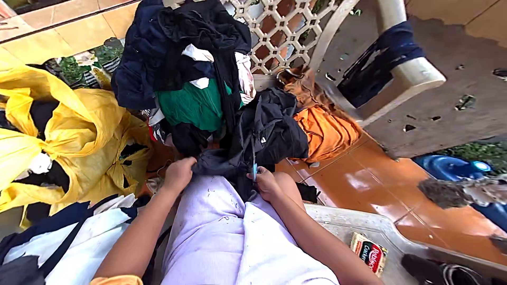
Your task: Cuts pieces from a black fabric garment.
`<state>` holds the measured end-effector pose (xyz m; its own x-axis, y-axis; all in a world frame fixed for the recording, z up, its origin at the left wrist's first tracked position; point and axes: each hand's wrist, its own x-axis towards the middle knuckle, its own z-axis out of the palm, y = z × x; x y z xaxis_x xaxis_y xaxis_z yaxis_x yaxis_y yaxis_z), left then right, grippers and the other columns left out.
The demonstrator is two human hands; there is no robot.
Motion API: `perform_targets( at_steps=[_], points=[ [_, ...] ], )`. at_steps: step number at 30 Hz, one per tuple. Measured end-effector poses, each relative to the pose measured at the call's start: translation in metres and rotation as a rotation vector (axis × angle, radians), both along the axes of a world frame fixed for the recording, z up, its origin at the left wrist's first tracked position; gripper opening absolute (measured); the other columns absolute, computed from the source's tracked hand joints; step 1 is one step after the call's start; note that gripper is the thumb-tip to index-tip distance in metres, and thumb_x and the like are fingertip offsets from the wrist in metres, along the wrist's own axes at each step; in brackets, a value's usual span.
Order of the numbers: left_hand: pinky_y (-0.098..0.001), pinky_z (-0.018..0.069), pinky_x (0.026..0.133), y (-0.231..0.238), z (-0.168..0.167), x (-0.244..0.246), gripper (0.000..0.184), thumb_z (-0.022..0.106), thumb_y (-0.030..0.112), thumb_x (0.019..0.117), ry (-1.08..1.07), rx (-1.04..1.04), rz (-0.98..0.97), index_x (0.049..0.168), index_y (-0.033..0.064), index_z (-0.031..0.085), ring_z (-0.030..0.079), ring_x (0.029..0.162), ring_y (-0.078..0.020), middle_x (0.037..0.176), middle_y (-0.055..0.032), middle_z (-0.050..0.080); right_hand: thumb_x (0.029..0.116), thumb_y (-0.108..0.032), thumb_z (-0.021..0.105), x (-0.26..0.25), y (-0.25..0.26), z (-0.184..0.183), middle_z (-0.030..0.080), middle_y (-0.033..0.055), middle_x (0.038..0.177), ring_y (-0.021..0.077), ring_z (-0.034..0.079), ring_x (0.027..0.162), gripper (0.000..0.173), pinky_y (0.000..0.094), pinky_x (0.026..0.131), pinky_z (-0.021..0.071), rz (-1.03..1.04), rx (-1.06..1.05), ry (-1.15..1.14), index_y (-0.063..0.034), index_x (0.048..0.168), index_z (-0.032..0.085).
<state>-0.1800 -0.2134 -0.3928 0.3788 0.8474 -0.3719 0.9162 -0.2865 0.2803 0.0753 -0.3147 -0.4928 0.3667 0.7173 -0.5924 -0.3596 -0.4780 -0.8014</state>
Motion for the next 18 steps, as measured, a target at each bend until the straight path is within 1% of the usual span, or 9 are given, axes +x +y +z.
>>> perform_targets(
  at_steps=[3,5,8,9,11,13,14,16,18],
  points=[
    [-0.0676,0.0466,0.099,0.034,0.037,-0.010,0.030,0.054,0.004,0.1017,-0.222,0.234,0.119,0.127,0.0063,0.069,0.063,0.119,-0.0442,0.126,-0.0224,0.067,0.0970,0.002,0.056,0.025,0.003,0.035,0.058,0.0003,0.081,0.0056,0.056,0.063,0.018,0.0239,0.058,0.0515,-0.162,0.256,0.040,-0.0022,0.114,0.049],
    [-0.0677,0.0473,0.097,0.054,0.052,-0.013,0.027,0.054,0.003,0.1016,-0.325,0.385,0.109,0.124,0.0036,0.069,0.064,0.116,-0.0437,0.124,-0.0226,0.068,0.1044,-0.001,0.042,0.057,0.011,0.061,0.057,-0.0059,0.072,0.0018,0.054,0.054,0.010,0.0193,0.053,0.0510,-0.266,0.418,0.140,-0.0087,0.109,0.046],
    [-0.0652,0.0481,0.096,0.075,0.072,-0.006,0.023,0.054,0.005,0.1028,-0.496,0.494,0.088,0.118,0.0003,0.071,0.067,0.111,-0.0418,0.114,-0.0231,0.071,0.1039,0.001,0.039,0.097,0.014,0.104,0.060,-0.0054,0.068,0.0031,0.056,0.053,0.019,0.0185,0.055,0.0524,-0.365,0.587,0.256,-0.0130,0.101,0.051],
    [-0.0645,0.0481,0.095,0.078,0.080,-0.001,0.021,0.056,0.009,0.1038,-0.520,0.479,0.093,0.116,0.0005,0.071,0.068,0.108,-0.0408,0.111,-0.0225,0.072,0.1036,0.001,0.041,0.102,0.012,0.116,0.063,-0.0036,0.072,0.0050,0.059,0.056,0.017,0.0199,0.057,0.0544,-0.352,0.601,0.215,-0.0125,0.102,0.052],
    [-0.0647,0.0473,0.092,0.079,0.097,0.012,0.022,0.058,0.017,0.1046,-0.519,0.416,0.105,0.112,0.0011,0.072,0.068,0.104,-0.0398,0.106,-0.0219,0.072,0.1037,-0.006,0.046,0.096,0.005,0.130,0.066,-0.0011,0.091,0.0084,0.067,0.072,0.014,0.0256,0.069,0.0592,-0.240,0.536,-0.002,-0.0103,0.117,0.046],
    [-0.0633,0.0480,0.089,0.075,0.110,0.029,0.024,0.057,0.019,0.1056,-0.516,0.380,0.090,0.109,-0.0002,0.071,0.067,0.100,-0.0391,0.101,-0.0221,0.071,0.0963,-0.014,0.060,0.069,-0.001,0.118,0.059,0.0080,0.122,0.0157,0.066,0.100,0.051,0.0354,0.082,0.0587,-0.110,0.468,-0.191,-0.0017,0.139,0.036],
    [-0.0624,0.0486,0.087,0.072,0.117,0.038,0.025,0.056,0.020,0.1061,-0.520,0.373,0.081,0.107,-0.0001,0.071,0.067,0.098,-0.0383,0.099,-0.0216,0.071,0.0885,-0.019,0.069,0.049,-0.005,0.106,0.056,0.0112,0.129,0.0164,0.063,0.106,0.069,0.0363,0.083,0.0573,-0.067,0.436,-0.253,0.0012,0.143,0.031],
    [-0.0591,0.0488,0.082,0.066,0.132,0.055,0.027,0.054,0.021,0.1071,-0.551,0.351,0.060,0.103,0.0002,0.070,0.067,0.092,-0.0345,0.094,-0.0191,0.069,0.0783,-0.018,0.080,0.003,-0.010,0.080,0.055,0.0167,0.125,0.0162,0.061,0.103,0.086,0.0343,0.083,0.0560,-0.048,0.366,-0.303,0.0067,0.143,0.029],
    [-0.0542,0.0475,0.079,0.061,0.147,0.066,0.028,0.052,0.021,0.1076,-0.619,0.316,0.036,0.099,-0.0005,0.069,0.063,0.087,-0.0293,0.089,-0.0163,0.066,0.0757,-0.008,0.084,-0.031,-0.010,0.059,0.051,0.0243,0.129,0.0226,0.059,0.108,0.092,0.0373,0.089,0.0543,-0.060,0.265,-0.230,0.0075,0.145,0.026]
  ],
)
